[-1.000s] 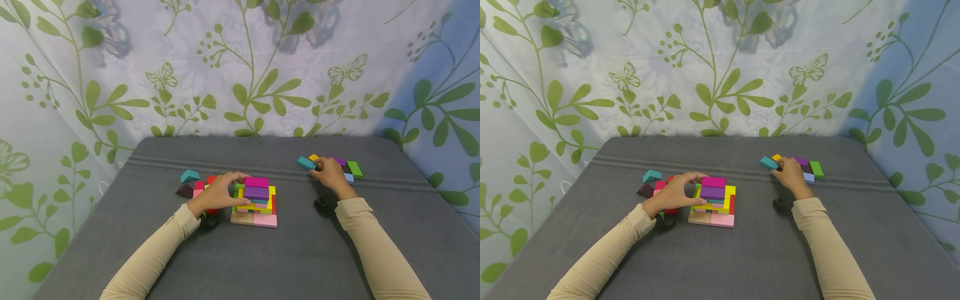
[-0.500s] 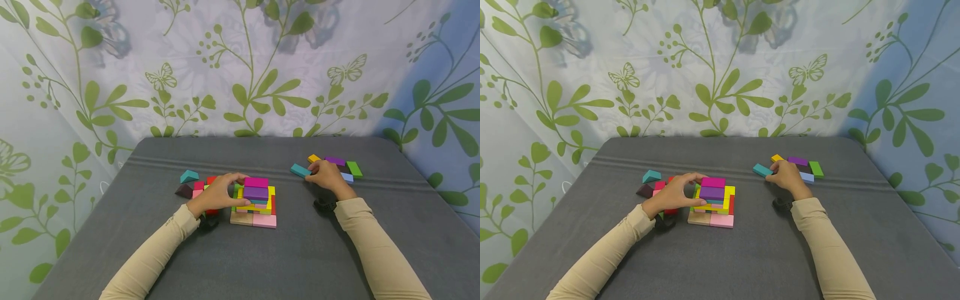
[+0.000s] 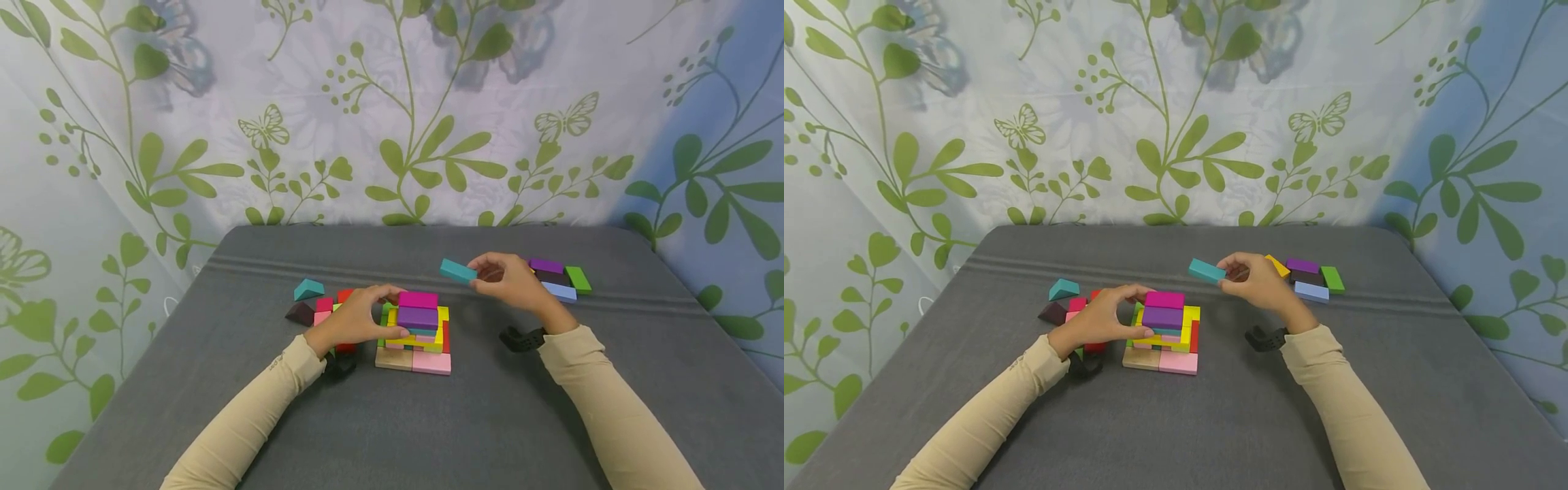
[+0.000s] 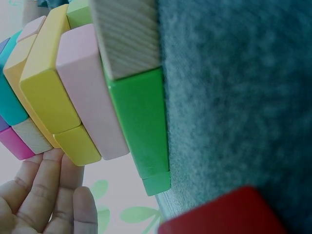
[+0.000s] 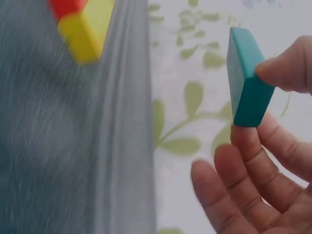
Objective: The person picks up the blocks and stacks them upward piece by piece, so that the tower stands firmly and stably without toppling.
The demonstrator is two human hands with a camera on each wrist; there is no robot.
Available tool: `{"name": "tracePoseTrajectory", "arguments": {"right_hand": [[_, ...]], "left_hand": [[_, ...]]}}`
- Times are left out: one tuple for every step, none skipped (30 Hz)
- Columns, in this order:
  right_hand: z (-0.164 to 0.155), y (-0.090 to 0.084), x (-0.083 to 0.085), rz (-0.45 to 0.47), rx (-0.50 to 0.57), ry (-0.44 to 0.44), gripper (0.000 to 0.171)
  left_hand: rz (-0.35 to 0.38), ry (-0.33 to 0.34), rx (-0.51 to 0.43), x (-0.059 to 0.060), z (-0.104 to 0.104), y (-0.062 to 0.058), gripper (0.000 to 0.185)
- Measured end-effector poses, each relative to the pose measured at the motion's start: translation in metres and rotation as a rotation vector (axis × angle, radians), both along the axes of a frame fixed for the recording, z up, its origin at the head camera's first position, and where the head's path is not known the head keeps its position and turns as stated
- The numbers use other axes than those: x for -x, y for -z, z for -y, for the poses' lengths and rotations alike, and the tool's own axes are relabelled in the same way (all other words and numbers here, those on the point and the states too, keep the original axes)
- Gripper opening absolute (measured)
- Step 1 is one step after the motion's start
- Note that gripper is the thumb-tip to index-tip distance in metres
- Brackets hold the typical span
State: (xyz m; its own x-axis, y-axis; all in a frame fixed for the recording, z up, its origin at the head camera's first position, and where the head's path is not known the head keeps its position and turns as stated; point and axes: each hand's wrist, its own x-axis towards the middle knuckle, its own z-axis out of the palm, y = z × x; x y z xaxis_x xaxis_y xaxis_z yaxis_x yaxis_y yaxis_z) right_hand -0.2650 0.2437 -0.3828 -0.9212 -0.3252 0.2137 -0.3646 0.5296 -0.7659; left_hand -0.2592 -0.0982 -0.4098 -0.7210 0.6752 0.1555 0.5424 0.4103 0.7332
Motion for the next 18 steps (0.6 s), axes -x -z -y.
{"name": "tracePoseTrajectory", "arguments": {"right_hand": [[0.004,-0.003,-0.002,-0.009,-0.001,-0.02,0.029],[0.009,-0.005,-0.005,-0.021,-0.002,-0.039,0.029],[0.013,-0.007,-0.007,-0.031,0.002,-0.058,0.028],[0.018,-0.008,-0.009,-0.041,0.006,-0.075,0.027],[0.022,-0.009,-0.012,-0.053,0.01,-0.091,0.026],[0.026,-0.01,-0.013,-0.065,0.014,-0.106,0.025],[0.03,-0.01,-0.015,-0.075,0.017,-0.118,0.025],[0.034,-0.01,-0.017,-0.087,0.02,-0.132,0.025],[0.037,-0.01,-0.018,-0.095,0.022,-0.143,0.025],[0.04,-0.009,-0.02,-0.103,0.021,-0.152,0.026],[0.043,-0.009,-0.021,-0.11,0.017,-0.161,0.026],[0.045,-0.009,-0.022,-0.113,0.016,-0.17,0.026],[0.047,-0.008,-0.023,-0.115,0.015,-0.177,0.026],[0.049,-0.007,-0.024,-0.116,0.013,-0.182,0.026],[0.05,-0.007,-0.025,-0.117,0.006,-0.184,0.026],[0.052,-0.007,-0.025,-0.117,0.001,-0.188,0.026],[0.053,-0.006,-0.025,-0.118,-0.006,-0.191,0.026],[0.053,-0.006,-0.025,-0.12,-0.011,-0.194,0.026]], "left_hand": [[-0.002,0.002,-0.001,0.0,0.0,0.0,0.066],[-0.002,0.002,-0.002,0.0,0.0,0.0,0.066],[-0.001,0.002,-0.003,0.0,0.0,0.0,0.066],[0.0,0.0,-0.003,0.0,0.0,0.0,0.066],[0.001,-0.002,-0.004,0.0,0.0,0.001,0.066],[0.003,-0.004,-0.004,0.0,0.0,0.001,0.065],[0.006,-0.007,-0.005,-0.001,0.0,0.001,0.065],[0.009,-0.01,-0.005,-0.001,0.0,0.001,0.065],[0.012,-0.011,-0.005,-0.001,0.0,0.001,0.065],[0.014,-0.012,-0.005,-0.001,0.0,0.001,0.065],[0.017,-0.013,-0.004,-0.001,-0.001,0.001,0.066],[0.019,-0.014,-0.003,-0.001,-0.001,0.0,0.066],[0.02,-0.014,0.001,-0.001,-0.001,0.0,0.067],[0.021,-0.015,0.005,-0.001,-0.001,0.0,0.068],[0.022,-0.016,0.008,-0.001,-0.001,0.0,0.07],[0.023,-0.015,0.009,-0.001,-0.001,0.0,0.071],[0.025,-0.013,0.008,-0.001,-0.001,-0.001,0.071],[0.026,-0.01,0.006,0.0,0.0,0.0,0.071]]}}
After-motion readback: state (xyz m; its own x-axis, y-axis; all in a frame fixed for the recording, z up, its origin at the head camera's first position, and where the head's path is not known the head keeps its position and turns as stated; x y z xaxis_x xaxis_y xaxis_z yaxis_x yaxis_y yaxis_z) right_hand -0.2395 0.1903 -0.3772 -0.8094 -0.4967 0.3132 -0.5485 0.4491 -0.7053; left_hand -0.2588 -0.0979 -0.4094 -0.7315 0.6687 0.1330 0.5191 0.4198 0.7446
